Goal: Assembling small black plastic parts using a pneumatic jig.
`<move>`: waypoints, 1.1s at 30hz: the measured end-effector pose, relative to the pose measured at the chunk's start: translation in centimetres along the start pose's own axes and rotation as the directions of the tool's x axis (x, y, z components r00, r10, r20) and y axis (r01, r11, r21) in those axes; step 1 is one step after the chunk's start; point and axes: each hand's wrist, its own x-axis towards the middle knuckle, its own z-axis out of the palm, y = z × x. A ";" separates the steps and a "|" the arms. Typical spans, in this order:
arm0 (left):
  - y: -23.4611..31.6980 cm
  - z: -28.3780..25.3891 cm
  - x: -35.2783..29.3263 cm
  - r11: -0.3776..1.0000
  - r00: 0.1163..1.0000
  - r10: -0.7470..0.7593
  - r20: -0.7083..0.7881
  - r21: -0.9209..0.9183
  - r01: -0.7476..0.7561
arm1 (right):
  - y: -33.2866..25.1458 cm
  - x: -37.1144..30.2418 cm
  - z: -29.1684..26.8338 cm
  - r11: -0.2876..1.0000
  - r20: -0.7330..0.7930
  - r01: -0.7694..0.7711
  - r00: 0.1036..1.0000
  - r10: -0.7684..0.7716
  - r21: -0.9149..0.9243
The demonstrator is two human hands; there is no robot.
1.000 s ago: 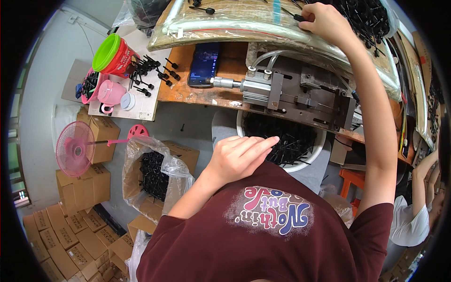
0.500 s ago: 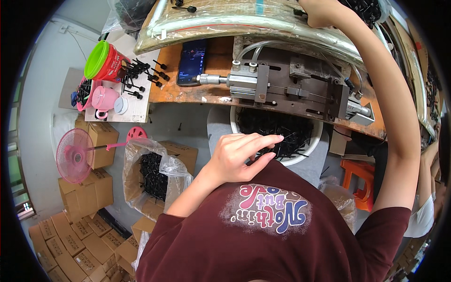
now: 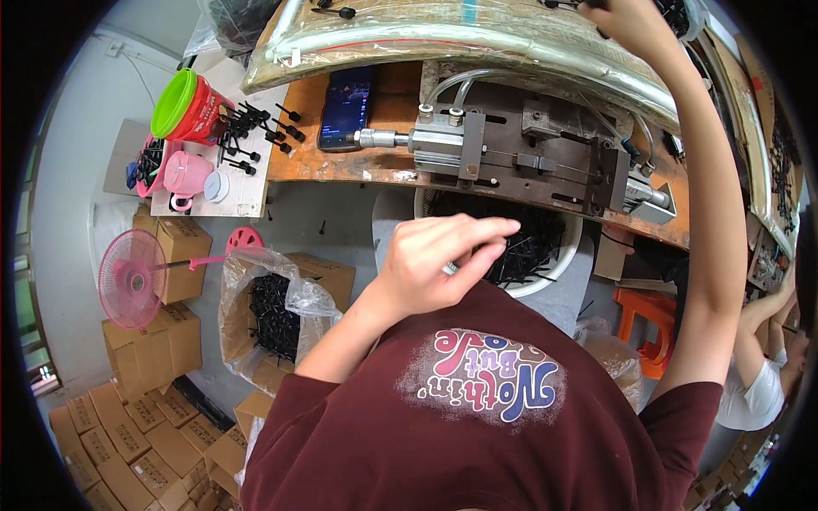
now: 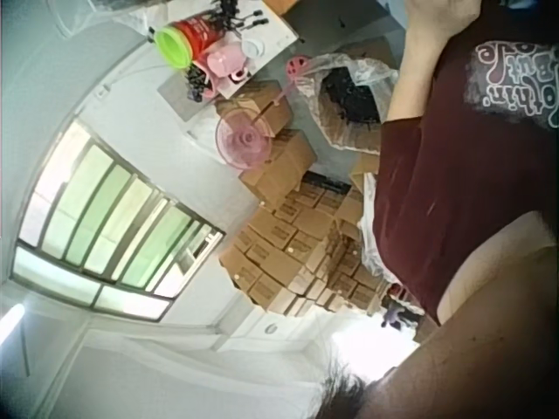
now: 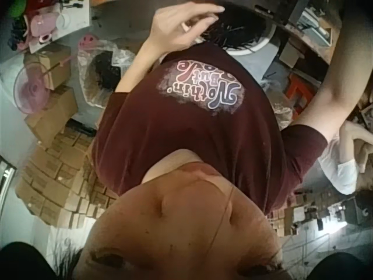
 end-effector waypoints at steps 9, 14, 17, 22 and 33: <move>0.5 1.1 4.7 0.994 0.968 -0.057 -0.246 -0.107 0.032 | -2.3 -9.9 -0.3 0.312 0.161 -0.217 0.968 0.195 0.925; 0.5 2.4 4.1 0.990 0.991 0.094 -0.098 -0.098 -0.103 | -5.9 -16.8 2.3 -0.205 0.468 -0.434 0.868 0.165 0.877; 0.4 3.1 3.0 0.993 0.999 0.025 -0.029 -0.114 -0.028 | -5.2 -19.0 3.6 -0.248 0.522 -0.477 0.837 0.163 0.843; -1.7 4.9 1.5 0.988 0.999 -0.027 -0.031 0.152 0.032 | -5.6 -22.0 4.3 0.113 0.360 -0.454 0.814 0.456 0.884; -4.6 7.9 2.0 0.844 0.986 0.164 0.006 0.518 -0.143 | -6.5 -24.7 3.7 0.043 0.468 -0.532 0.778 0.418 0.846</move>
